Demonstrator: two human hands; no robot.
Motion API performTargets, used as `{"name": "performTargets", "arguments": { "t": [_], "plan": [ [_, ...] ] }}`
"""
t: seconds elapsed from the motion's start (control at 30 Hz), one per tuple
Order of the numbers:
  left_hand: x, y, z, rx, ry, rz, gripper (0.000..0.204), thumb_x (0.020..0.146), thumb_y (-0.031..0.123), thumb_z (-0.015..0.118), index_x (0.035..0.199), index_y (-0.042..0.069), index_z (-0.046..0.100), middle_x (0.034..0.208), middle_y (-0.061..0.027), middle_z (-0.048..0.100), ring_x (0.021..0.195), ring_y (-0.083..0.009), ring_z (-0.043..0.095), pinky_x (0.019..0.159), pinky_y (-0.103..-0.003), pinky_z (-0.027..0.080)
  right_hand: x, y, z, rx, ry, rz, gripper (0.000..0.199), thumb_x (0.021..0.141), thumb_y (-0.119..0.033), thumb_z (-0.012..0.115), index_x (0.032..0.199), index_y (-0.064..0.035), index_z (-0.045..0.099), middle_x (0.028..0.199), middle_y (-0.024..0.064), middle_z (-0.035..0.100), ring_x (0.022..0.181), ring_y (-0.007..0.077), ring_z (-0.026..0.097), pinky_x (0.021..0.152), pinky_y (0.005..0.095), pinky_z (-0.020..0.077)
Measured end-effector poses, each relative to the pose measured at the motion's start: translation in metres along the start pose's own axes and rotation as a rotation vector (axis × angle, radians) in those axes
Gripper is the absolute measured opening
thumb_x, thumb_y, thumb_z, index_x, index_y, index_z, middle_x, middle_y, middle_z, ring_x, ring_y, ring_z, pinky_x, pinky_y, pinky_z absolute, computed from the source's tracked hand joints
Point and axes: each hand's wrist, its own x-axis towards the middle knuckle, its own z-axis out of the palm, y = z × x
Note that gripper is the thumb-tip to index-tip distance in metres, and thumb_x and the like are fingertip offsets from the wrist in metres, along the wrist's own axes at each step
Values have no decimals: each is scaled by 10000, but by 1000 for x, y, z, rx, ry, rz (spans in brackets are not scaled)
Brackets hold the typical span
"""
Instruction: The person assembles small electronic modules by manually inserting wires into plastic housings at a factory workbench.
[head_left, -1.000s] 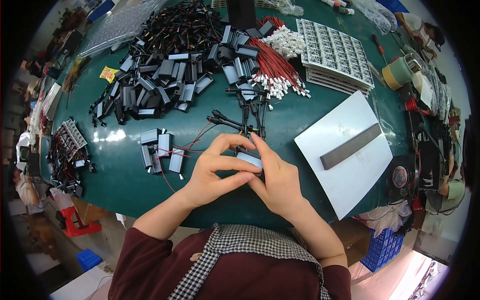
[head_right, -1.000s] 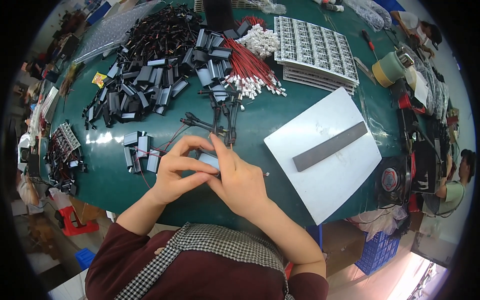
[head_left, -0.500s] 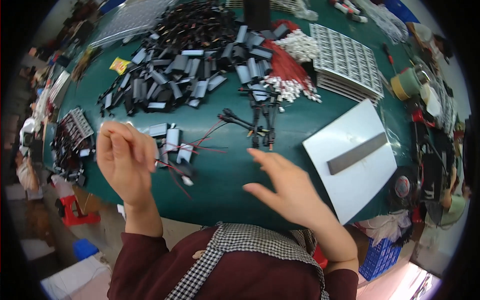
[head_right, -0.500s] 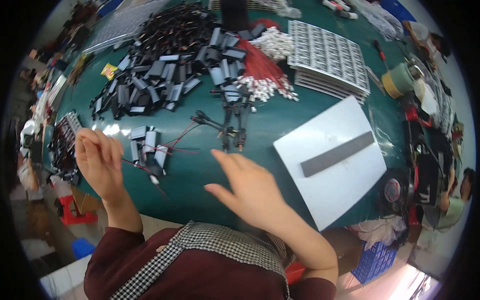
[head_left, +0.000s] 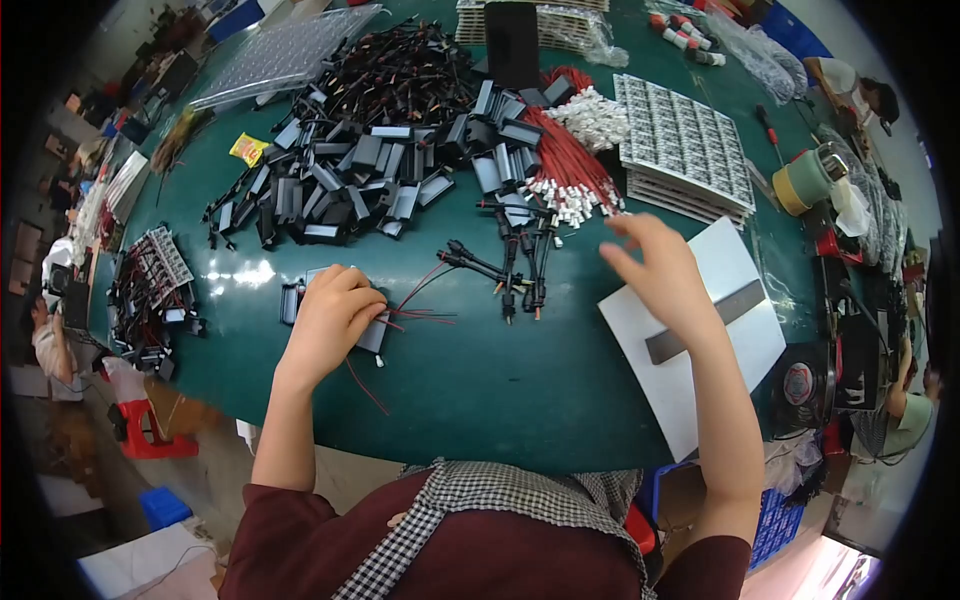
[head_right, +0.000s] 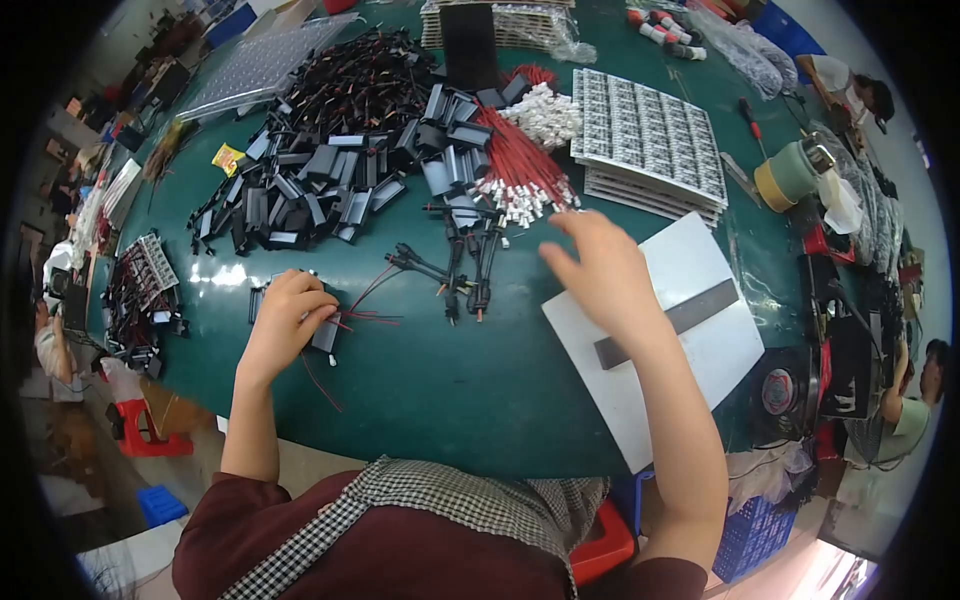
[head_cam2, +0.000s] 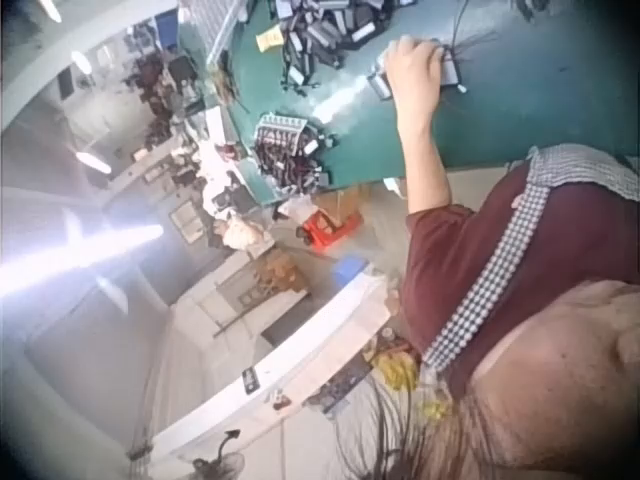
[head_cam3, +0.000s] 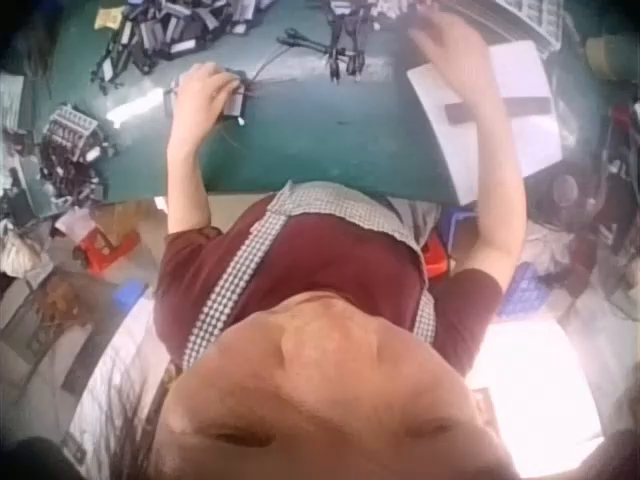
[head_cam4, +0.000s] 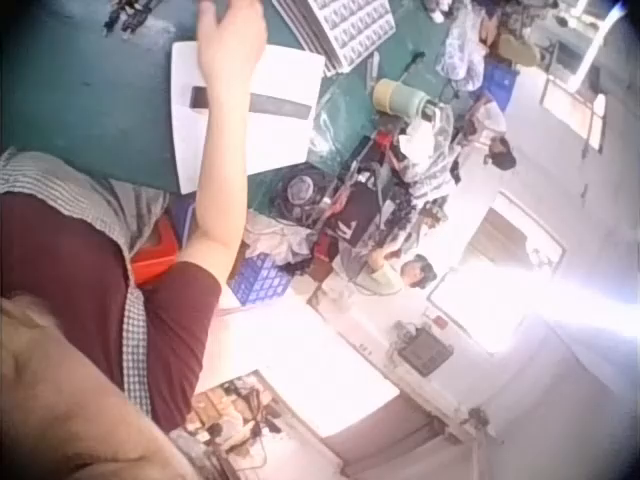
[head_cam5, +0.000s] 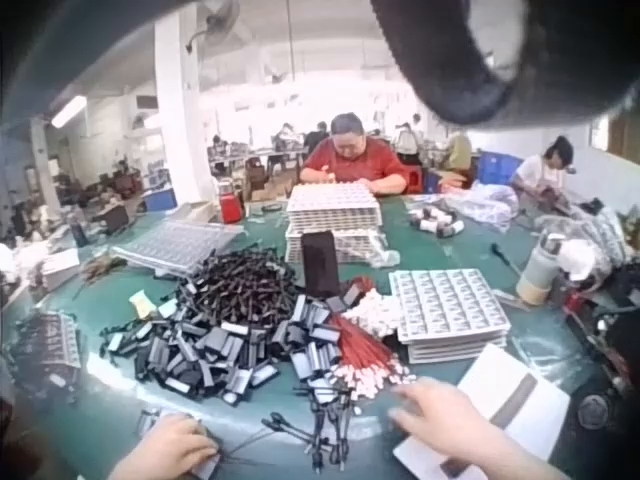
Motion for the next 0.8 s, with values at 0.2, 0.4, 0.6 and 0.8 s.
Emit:
{"name": "performTargets", "arguments": {
  "t": [0.2,0.4,0.6,0.8],
  "plan": [
    [62,9,-5,-114,-86,175,334,805,233,683,1063,33,614,935,-113,589,893,-292,553,797,-387,442,49,42,22,-418,28,141,235,806,-213,668,924,-19,610,912,156,642,868,341,628,762,430,498],
    [176,6,19,-215,37,-81,503,812,304,673,1205,17,548,1089,-165,616,1006,-333,583,850,-397,474,45,25,12,-323,-5,111,236,783,-230,694,785,-3,631,830,170,660,823,339,638,738,436,501],
    [223,-10,59,442,127,42,365,710,275,745,948,43,593,942,-106,582,973,-304,565,797,-437,460,11,-2,8,-315,27,192,262,850,-258,625,743,-21,653,775,163,641,765,342,631,694,442,494],
    [196,4,20,265,255,72,345,680,252,760,811,12,549,899,-119,601,893,-311,572,761,-408,461,-30,-38,0,-166,211,77,229,901,-242,569,820,-45,650,749,137,592,697,337,605,630,433,472]
  ]
}}
